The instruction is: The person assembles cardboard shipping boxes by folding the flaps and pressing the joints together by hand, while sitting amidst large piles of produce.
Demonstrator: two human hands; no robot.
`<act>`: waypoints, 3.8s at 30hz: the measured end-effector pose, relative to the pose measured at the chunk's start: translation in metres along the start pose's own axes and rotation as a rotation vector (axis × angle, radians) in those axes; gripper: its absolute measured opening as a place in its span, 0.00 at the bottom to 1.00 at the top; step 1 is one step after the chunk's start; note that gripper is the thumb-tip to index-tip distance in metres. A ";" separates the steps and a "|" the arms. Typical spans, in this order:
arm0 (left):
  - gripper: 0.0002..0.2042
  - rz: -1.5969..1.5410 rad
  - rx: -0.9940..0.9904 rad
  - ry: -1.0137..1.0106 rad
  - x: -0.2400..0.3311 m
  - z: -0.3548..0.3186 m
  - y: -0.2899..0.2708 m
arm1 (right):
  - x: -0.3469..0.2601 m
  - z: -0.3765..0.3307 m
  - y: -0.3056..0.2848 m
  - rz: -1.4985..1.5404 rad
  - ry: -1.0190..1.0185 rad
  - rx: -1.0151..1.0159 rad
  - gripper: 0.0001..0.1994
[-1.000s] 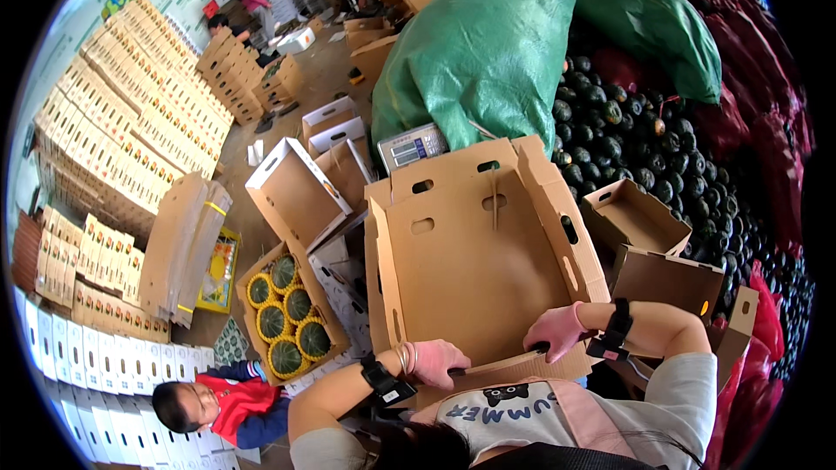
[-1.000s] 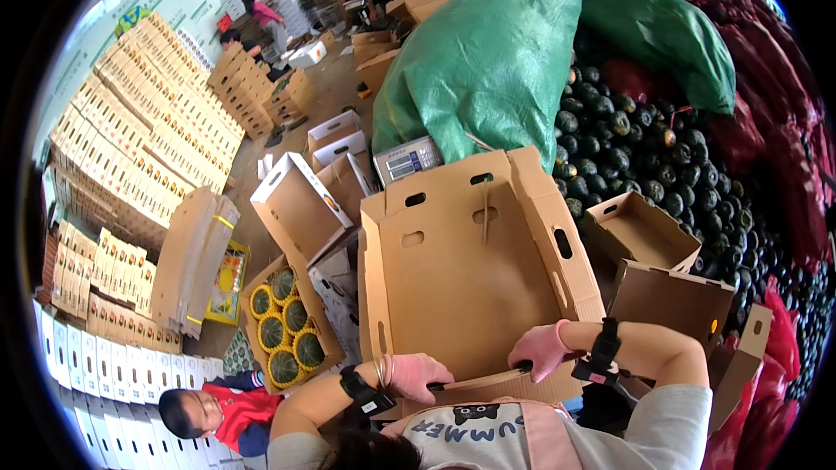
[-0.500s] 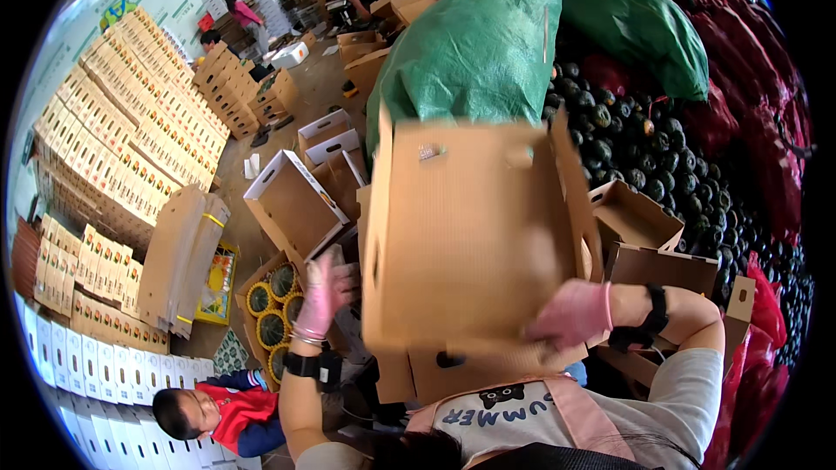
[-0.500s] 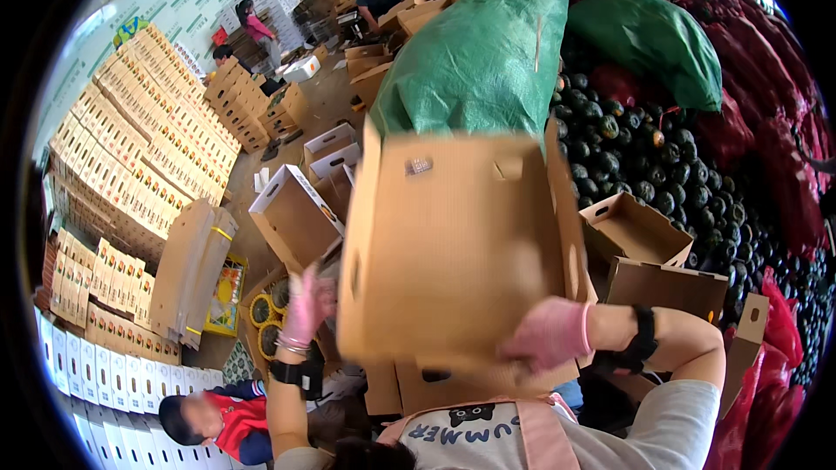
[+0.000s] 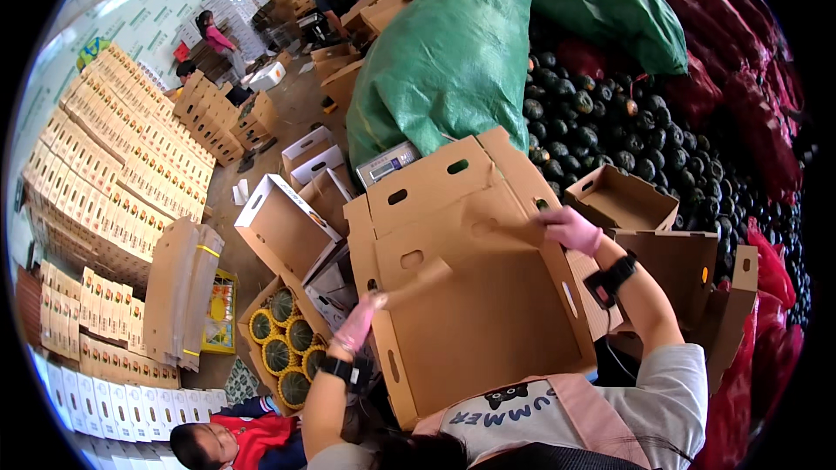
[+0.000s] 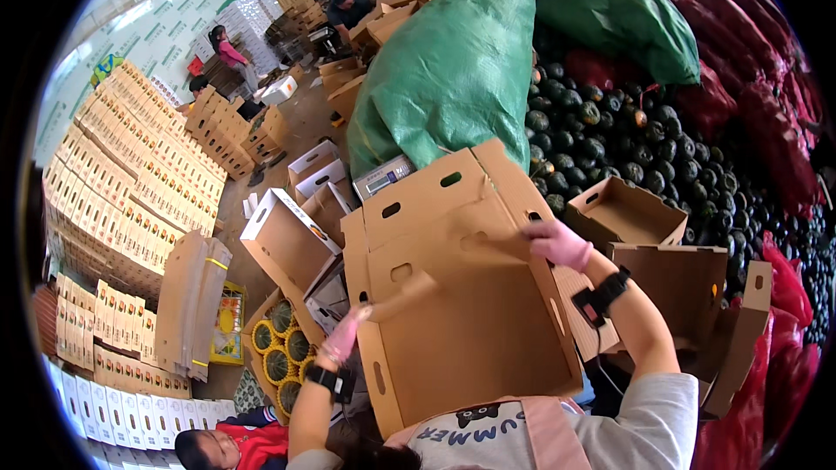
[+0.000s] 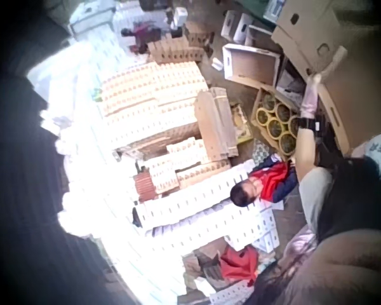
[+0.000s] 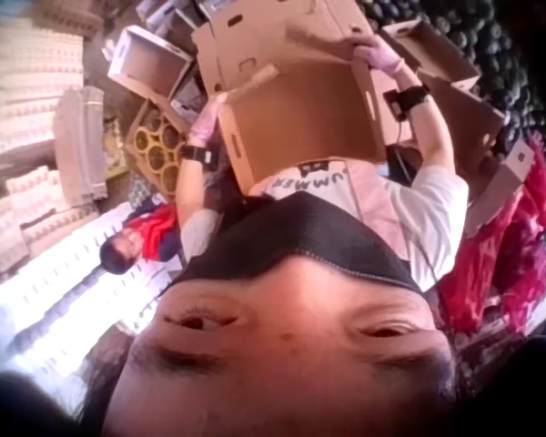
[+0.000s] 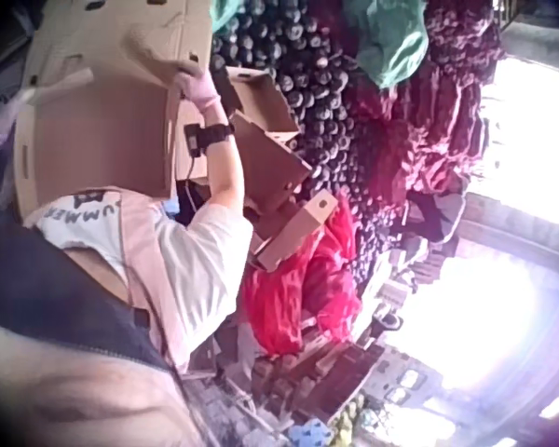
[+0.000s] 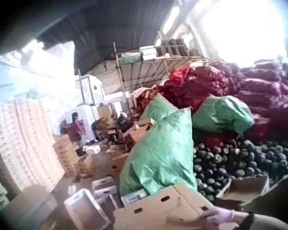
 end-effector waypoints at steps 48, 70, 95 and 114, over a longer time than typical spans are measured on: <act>0.39 0.472 0.355 0.030 0.025 -0.082 -0.019 | 0.118 -0.407 -0.284 -0.690 0.751 1.663 0.19; 0.16 0.651 0.476 0.143 -0.029 -0.102 -0.018 | 0.028 -0.332 -0.181 -0.856 0.547 1.280 0.32; 0.16 1.094 0.073 0.744 0.112 -0.045 0.017 | -0.041 0.024 -0.019 -0.630 -0.458 -0.024 0.19; 0.09 -0.599 0.788 0.448 0.056 -0.105 -0.083 | 0.010 -0.111 -0.110 -0.333 -0.341 0.579 0.14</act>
Point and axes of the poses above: each hand's wrist, its own z-axis towards the middle knuckle, its own y-axis out of the palm, x = y × z, the point moved 10 cm from there along z, towards the middle knuckle, and after that the axes turned 7 degrees about -z, right-handed, at the moved point
